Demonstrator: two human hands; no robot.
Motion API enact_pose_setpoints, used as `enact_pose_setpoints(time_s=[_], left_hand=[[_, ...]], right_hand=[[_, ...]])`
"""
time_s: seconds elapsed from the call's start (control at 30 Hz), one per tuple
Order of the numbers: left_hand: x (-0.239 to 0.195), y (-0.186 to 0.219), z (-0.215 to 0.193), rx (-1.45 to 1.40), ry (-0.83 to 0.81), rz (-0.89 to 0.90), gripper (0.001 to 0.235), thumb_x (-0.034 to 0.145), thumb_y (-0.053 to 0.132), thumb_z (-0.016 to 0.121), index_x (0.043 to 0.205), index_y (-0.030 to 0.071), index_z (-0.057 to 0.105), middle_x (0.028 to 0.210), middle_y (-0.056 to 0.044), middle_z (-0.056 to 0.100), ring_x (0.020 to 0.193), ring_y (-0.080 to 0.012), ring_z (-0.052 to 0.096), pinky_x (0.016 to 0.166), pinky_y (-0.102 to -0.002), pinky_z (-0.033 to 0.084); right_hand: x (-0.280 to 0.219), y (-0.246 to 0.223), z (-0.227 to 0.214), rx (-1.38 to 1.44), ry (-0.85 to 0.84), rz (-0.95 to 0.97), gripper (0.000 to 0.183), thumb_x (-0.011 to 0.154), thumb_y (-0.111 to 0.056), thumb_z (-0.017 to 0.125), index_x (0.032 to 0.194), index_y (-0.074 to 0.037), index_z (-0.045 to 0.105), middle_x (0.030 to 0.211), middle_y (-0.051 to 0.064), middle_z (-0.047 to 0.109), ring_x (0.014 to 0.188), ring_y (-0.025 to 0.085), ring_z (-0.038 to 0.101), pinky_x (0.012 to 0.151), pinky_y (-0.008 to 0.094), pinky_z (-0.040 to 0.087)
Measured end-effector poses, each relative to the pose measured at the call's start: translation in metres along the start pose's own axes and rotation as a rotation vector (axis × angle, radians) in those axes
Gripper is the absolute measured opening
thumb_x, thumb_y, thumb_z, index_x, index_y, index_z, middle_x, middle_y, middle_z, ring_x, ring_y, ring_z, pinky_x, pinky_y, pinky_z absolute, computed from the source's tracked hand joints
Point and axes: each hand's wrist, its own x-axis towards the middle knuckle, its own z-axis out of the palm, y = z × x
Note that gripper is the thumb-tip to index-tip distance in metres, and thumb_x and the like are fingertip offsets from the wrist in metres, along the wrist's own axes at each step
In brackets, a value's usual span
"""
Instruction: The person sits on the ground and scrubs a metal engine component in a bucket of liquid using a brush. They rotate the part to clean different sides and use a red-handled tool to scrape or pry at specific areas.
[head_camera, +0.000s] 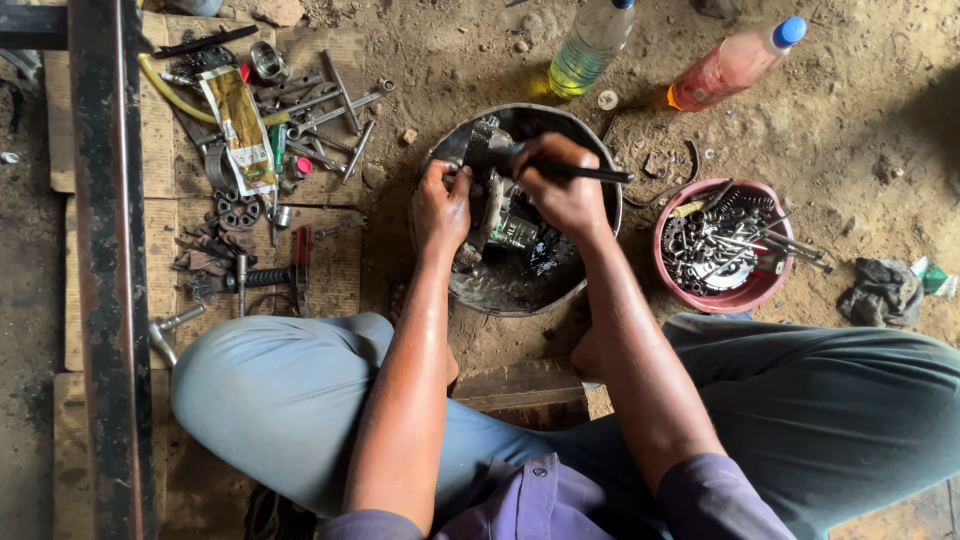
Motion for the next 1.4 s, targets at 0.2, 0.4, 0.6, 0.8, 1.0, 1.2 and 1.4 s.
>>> enact_pose_setpoints(time_s=[0.2, 0.4, 0.6, 0.8, 1.0, 1.2, 1.4], left_hand=[[0.003, -0.011, 0.011, -0.092, -0.006, 0.048, 0.031, 0.094, 0.035, 0.067, 0.105, 0.007, 0.068, 0.09, -0.017, 0.075, 0.083, -0.0342, 0.073, 0.074, -0.045, 0.053], [0.006, -0.024, 0.01, -0.152, 0.048, 0.099, 0.033, 0.092, 0.035, 0.071, 0.103, 0.004, 0.069, 0.092, -0.018, 0.074, 0.084, -0.0325, 0.072, 0.075, -0.043, 0.054], [0.01, -0.024, 0.011, -0.187, 0.059, 0.044, 0.033, 0.091, 0.035, 0.072, 0.102, 0.004, 0.069, 0.089, -0.016, 0.075, 0.08, -0.0283, 0.072, 0.074, -0.04, 0.055], [0.011, -0.024, 0.011, -0.15, 0.024, 0.093, 0.029, 0.09, 0.032, 0.074, 0.097, 0.004, 0.07, 0.083, -0.011, 0.073, 0.077, -0.022, 0.069, 0.072, -0.039, 0.054], [0.017, -0.043, 0.013, -0.262, 0.04, 0.129, 0.027, 0.092, 0.025, 0.076, 0.097, 0.0, 0.068, 0.08, -0.005, 0.068, 0.076, -0.0147, 0.059, 0.071, -0.034, 0.051], [0.013, -0.037, 0.009, -0.351, 0.017, 0.061, 0.025, 0.095, 0.022, 0.075, 0.098, -0.001, 0.066, 0.078, -0.004, 0.065, 0.07, -0.0115, 0.055, 0.063, -0.031, 0.046], [0.015, -0.043, 0.008, -0.334, 0.01, 0.068, 0.025, 0.094, 0.021, 0.075, 0.096, -0.001, 0.066, 0.077, -0.006, 0.066, 0.068, -0.0149, 0.058, 0.064, -0.033, 0.047]], right_hand=[[0.002, -0.007, -0.007, -0.066, 0.037, -0.062, 0.015, 0.083, 0.0, 0.065, 0.095, -0.006, 0.072, 0.088, 0.003, 0.074, 0.075, 0.009, 0.068, 0.067, 0.025, 0.056], [-0.009, 0.059, -0.034, 0.443, 0.143, 0.188, 0.006, 0.088, -0.001, 0.069, 0.092, -0.005, 0.07, 0.086, 0.003, 0.069, 0.078, 0.01, 0.066, 0.071, 0.025, 0.054], [-0.05, 0.171, -0.015, -0.278, 0.088, 0.503, 0.012, 0.082, -0.013, 0.073, 0.091, -0.007, 0.076, 0.084, 0.008, 0.076, 0.079, 0.017, 0.071, 0.072, 0.033, 0.056], [-0.059, 0.187, -0.016, -0.557, -0.079, 0.443, 0.029, 0.076, -0.019, 0.081, 0.103, -0.011, 0.074, 0.098, 0.016, 0.075, 0.093, 0.032, 0.073, 0.08, 0.043, 0.057], [-0.075, 0.126, -0.004, -0.758, -0.165, 0.3, 0.045, 0.071, -0.001, 0.061, 0.111, -0.016, 0.076, 0.095, 0.022, 0.073, 0.087, 0.042, 0.07, 0.076, 0.05, 0.058], [-0.041, -0.011, -0.041, -0.91, -0.036, 0.02, 0.007, 0.087, -0.015, 0.067, 0.09, -0.011, 0.072, 0.078, 0.013, 0.072, 0.067, 0.031, 0.072, 0.059, 0.045, 0.057], [-0.038, -0.054, -0.07, -0.571, 0.147, -0.377, 0.016, 0.089, -0.014, 0.072, 0.103, -0.007, 0.068, 0.097, 0.012, 0.071, 0.087, 0.03, 0.074, 0.077, 0.041, 0.061]])
